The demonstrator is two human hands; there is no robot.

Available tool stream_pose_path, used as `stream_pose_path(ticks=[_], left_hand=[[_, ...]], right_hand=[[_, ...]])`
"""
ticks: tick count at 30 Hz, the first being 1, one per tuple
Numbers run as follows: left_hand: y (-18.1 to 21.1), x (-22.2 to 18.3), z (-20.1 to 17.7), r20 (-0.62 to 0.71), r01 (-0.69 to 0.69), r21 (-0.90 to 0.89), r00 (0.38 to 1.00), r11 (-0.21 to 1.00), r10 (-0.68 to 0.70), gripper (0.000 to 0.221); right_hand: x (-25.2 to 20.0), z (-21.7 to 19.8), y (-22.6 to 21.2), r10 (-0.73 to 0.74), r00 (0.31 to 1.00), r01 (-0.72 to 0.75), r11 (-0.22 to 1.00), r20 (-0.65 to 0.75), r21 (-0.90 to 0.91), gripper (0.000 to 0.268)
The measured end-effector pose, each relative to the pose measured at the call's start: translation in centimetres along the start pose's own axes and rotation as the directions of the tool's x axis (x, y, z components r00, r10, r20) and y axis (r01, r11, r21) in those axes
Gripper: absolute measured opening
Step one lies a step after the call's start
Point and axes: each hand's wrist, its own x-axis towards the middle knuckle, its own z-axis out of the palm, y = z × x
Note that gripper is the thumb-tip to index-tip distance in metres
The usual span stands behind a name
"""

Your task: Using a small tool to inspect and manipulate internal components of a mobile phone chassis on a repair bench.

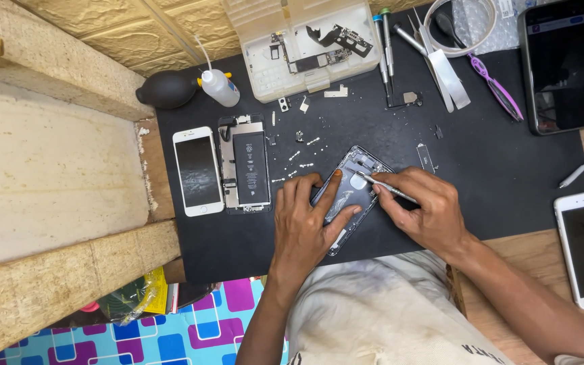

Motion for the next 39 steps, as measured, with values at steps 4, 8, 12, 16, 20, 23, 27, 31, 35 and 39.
stream_pose_path(ticks=[4,8,12,16,20,23,27,31,35,39], left_hand=[[-0.05,0.07,-0.09,0.014,0.012,-0.026,1.0,1.0,-0.012,0.049],[-0.12,0.09,-0.14,0.031,0.023,-0.042,0.999,0.999,-0.022,0.049],[-0.14,0.04,-0.14,0.046,0.032,-0.048,0.998,0.998,-0.03,0.049],[-0.08,0.1,-0.24,0.047,0.035,-0.053,0.998,0.998,-0.032,0.049],[0.03,0.12,-0.33,0.047,0.04,-0.061,0.998,0.997,-0.038,0.049],[0.03,0.11,-0.27,0.047,0.042,-0.063,0.998,0.997,-0.039,0.05],[0.01,0.11,-0.33,0.053,0.049,-0.065,0.998,0.997,-0.045,0.049],[-0.14,0.04,-0.21,0.056,0.051,-0.066,0.997,0.997,-0.047,0.049],[-0.16,-0.06,-0.22,0.058,0.049,-0.067,0.997,0.997,-0.045,0.048],[-0.09,0.01,-0.27,0.059,0.051,-0.067,0.997,0.996,-0.047,0.05]], right_hand=[[-0.01,0.1,0.01,0.01,1.0,-0.01,1.0,-0.003,0.003,0.009],[-0.06,0.07,0.17,0.016,1.0,-0.016,1.0,-0.001,0.001,0.008],[-0.02,0.06,0.11,0.024,1.0,-0.024,1.0,0.0,-0.006,0.009],[-0.02,0.13,0.13,0.029,1.0,-0.029,1.0,-0.003,-0.009,0.009],[0.01,0.11,-0.03,0.045,0.999,-0.045,0.998,-0.006,-0.052,0.009],[-0.06,0.03,0.04,0.054,0.998,-0.056,0.995,-0.023,-0.079,0.01],[-0.06,0.11,0.18,0.066,0.997,-0.069,0.992,-0.04,-0.101,0.009],[-0.08,0.18,0.17,0.065,0.997,-0.068,0.992,-0.036,-0.103,0.01],[-0.05,0.17,0.15,0.058,0.998,-0.061,0.994,-0.032,-0.091,0.01],[0.08,0.17,-0.07,0.066,0.997,-0.068,0.994,-0.033,-0.08,0.011]])
